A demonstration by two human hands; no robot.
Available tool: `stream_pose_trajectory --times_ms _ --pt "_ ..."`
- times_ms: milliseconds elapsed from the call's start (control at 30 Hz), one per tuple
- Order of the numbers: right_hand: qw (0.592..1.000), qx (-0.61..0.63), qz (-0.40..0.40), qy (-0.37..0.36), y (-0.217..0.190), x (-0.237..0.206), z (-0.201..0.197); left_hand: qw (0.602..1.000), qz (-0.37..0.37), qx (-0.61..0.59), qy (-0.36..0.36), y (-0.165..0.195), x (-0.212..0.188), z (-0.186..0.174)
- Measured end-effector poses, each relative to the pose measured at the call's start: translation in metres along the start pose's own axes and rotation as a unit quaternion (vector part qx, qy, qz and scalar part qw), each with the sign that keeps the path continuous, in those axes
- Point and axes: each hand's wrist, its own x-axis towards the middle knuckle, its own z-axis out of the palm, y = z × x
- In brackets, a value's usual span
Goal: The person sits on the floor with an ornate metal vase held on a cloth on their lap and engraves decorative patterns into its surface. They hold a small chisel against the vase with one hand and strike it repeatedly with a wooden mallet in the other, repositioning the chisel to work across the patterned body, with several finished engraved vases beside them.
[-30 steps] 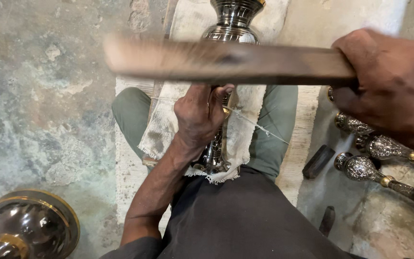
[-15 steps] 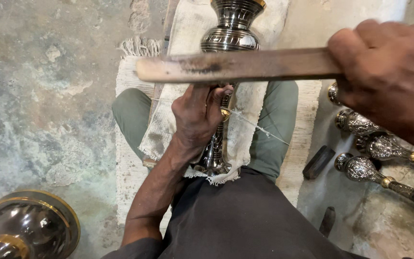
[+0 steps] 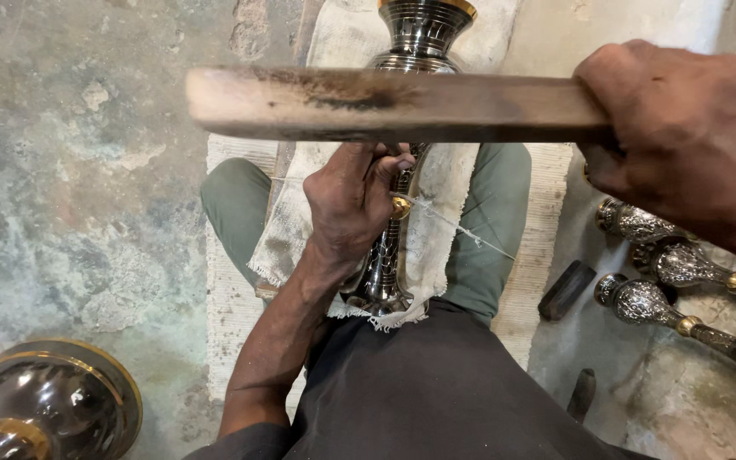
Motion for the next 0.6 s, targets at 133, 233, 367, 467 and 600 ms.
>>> stream_pose_trajectory --times_ms 133,233,367,467,600 --pt "0.999 -0.016 0.0 0.038 0.005 0.005 -0.006 0.996 -0.048 -0.051 0.048 0.004 -0.001 0.002" --pt "0.976 0.191 0.006 0.104 0.004 0.009 -0.01 0.995 0.012 -0.034 0.098 0.004 0.003 0.006" --pt "0.958 0.278 0.038 0.063 -0.001 0.017 -0.015 0.994 -0.019 -0.041 0.099 0.005 0.004 0.003" --pt "0.997 0.043 -0.038 0.06 0.004 0.024 -0.027 0.996 -0.052 -0.012 0.075 0.008 0.003 -0.001" --pt "0.995 0.022 -0.058 0.082 -0.001 0.029 -0.033 0.997 -0.036 -0.003 0.07 0.008 0.002 -0.004"
